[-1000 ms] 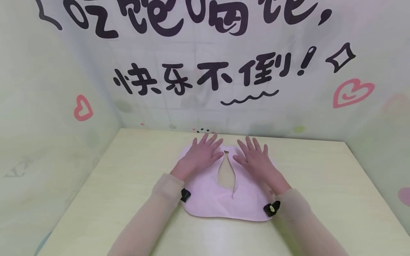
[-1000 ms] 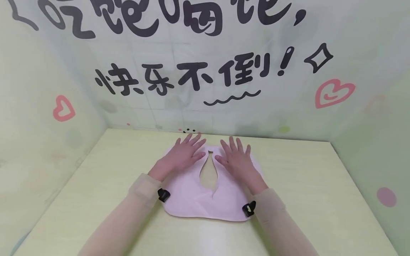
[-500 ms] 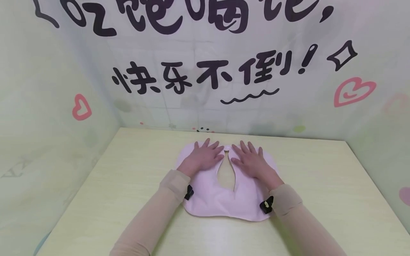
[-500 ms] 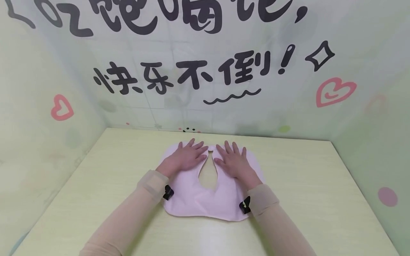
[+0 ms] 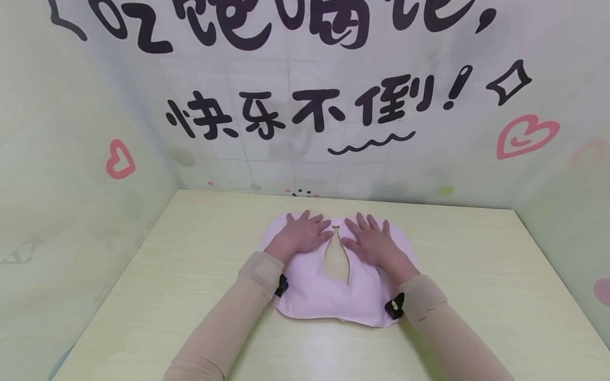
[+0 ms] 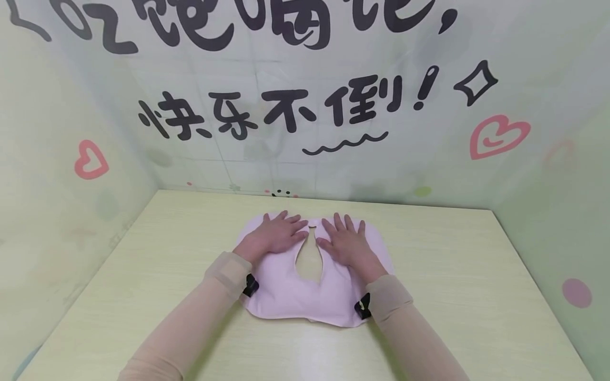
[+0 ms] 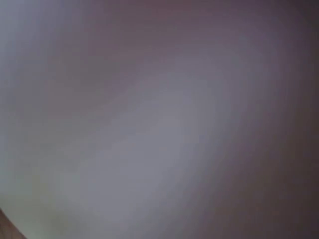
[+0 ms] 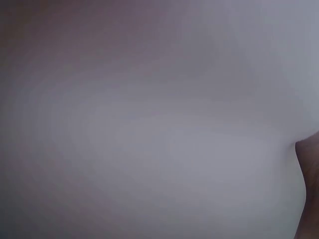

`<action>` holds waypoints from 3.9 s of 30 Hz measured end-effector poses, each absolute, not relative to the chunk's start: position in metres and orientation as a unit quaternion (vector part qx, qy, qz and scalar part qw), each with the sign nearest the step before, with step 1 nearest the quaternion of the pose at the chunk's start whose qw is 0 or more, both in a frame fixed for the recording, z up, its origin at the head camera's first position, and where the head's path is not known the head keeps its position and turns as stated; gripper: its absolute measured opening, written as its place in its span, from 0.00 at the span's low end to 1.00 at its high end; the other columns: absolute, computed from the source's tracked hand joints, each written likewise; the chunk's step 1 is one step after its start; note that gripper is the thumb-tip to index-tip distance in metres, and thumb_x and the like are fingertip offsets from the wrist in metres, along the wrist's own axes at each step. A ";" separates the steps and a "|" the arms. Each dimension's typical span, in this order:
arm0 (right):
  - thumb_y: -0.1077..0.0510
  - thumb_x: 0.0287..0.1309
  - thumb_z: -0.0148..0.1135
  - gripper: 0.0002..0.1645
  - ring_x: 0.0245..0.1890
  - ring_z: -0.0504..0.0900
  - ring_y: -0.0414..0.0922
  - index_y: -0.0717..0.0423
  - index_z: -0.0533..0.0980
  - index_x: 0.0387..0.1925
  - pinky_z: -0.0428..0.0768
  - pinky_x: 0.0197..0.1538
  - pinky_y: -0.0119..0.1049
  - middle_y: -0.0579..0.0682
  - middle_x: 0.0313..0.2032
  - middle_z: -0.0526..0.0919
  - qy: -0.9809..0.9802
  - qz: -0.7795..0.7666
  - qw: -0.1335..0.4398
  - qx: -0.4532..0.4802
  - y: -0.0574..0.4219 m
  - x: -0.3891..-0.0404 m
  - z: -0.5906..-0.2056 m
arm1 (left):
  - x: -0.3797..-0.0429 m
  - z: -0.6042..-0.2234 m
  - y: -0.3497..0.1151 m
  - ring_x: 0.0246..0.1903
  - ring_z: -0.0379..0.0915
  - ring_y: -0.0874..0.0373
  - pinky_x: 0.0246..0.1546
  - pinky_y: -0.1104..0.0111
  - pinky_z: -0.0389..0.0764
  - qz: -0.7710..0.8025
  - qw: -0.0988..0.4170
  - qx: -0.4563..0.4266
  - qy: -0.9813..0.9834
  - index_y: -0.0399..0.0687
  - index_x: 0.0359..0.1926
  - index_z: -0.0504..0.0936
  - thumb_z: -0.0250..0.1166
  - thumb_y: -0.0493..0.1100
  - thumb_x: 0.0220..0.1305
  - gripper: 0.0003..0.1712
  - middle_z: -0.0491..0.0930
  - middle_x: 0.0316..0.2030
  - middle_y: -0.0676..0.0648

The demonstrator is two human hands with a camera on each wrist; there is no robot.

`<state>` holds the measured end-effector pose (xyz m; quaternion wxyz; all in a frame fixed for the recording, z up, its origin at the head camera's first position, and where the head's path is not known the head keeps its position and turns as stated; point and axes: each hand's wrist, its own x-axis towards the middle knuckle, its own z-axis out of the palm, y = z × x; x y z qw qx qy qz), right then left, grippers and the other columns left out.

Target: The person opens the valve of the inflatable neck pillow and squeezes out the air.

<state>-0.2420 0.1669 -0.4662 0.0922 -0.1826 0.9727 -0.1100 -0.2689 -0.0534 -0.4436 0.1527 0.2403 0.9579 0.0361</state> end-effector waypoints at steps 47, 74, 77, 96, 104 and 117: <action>0.35 0.77 0.44 0.43 0.77 0.42 0.70 0.56 0.54 0.80 0.39 0.66 0.81 0.66 0.79 0.46 0.976 -0.119 0.105 -0.149 0.181 -0.217 -0.468 | -0.236 -0.450 -0.089 0.77 0.44 0.34 0.66 0.28 0.52 0.116 0.104 0.220 0.963 0.54 0.80 0.59 0.48 0.63 0.79 0.37 0.52 0.80 0.41; 0.36 0.76 0.49 0.43 0.76 0.53 0.68 0.56 0.58 0.79 0.52 0.68 0.75 0.65 0.78 0.52 0.973 -0.123 0.016 -0.195 0.175 -0.197 -0.436 | -0.218 -0.444 -0.093 0.79 0.35 0.38 0.70 0.31 0.46 0.102 0.054 0.280 0.953 0.54 0.81 0.56 0.46 0.65 0.79 0.39 0.48 0.81 0.42; 0.37 0.76 0.50 0.42 0.75 0.54 0.69 0.56 0.59 0.79 0.52 0.68 0.75 0.66 0.78 0.53 0.974 -0.121 0.015 -0.193 0.175 -0.193 -0.439 | -0.211 -0.448 -0.092 0.79 0.35 0.38 0.70 0.32 0.46 0.094 0.060 0.288 0.951 0.54 0.81 0.57 0.45 0.65 0.79 0.39 0.48 0.80 0.41; 0.39 0.76 0.49 0.39 0.76 0.50 0.70 0.58 0.61 0.77 0.48 0.67 0.78 0.69 0.77 0.53 0.976 -0.102 0.064 -0.181 0.177 -0.187 -0.462 | -0.208 -0.457 -0.095 0.79 0.28 0.39 0.70 0.31 0.45 0.076 0.065 0.287 0.953 0.57 0.77 0.67 0.41 0.67 0.79 0.36 0.43 0.81 0.45; 0.38 0.77 0.48 0.40 0.76 0.50 0.70 0.57 0.61 0.78 0.47 0.68 0.77 0.68 0.77 0.54 0.976 -0.107 0.075 -0.177 0.178 -0.187 -0.463 | -0.209 -0.455 -0.094 0.79 0.29 0.39 0.70 0.31 0.43 0.074 0.065 0.290 0.952 0.56 0.76 0.68 0.43 0.66 0.79 0.35 0.45 0.81 0.44; 0.36 0.74 0.53 0.43 0.77 0.51 0.66 0.55 0.60 0.79 0.50 0.69 0.76 0.65 0.78 0.54 0.967 -0.135 -0.010 -0.217 0.175 -0.157 -0.446 | -0.191 -0.439 -0.101 0.79 0.30 0.40 0.71 0.33 0.42 0.111 0.027 0.334 0.936 0.54 0.79 0.62 0.47 0.64 0.79 0.36 0.47 0.81 0.43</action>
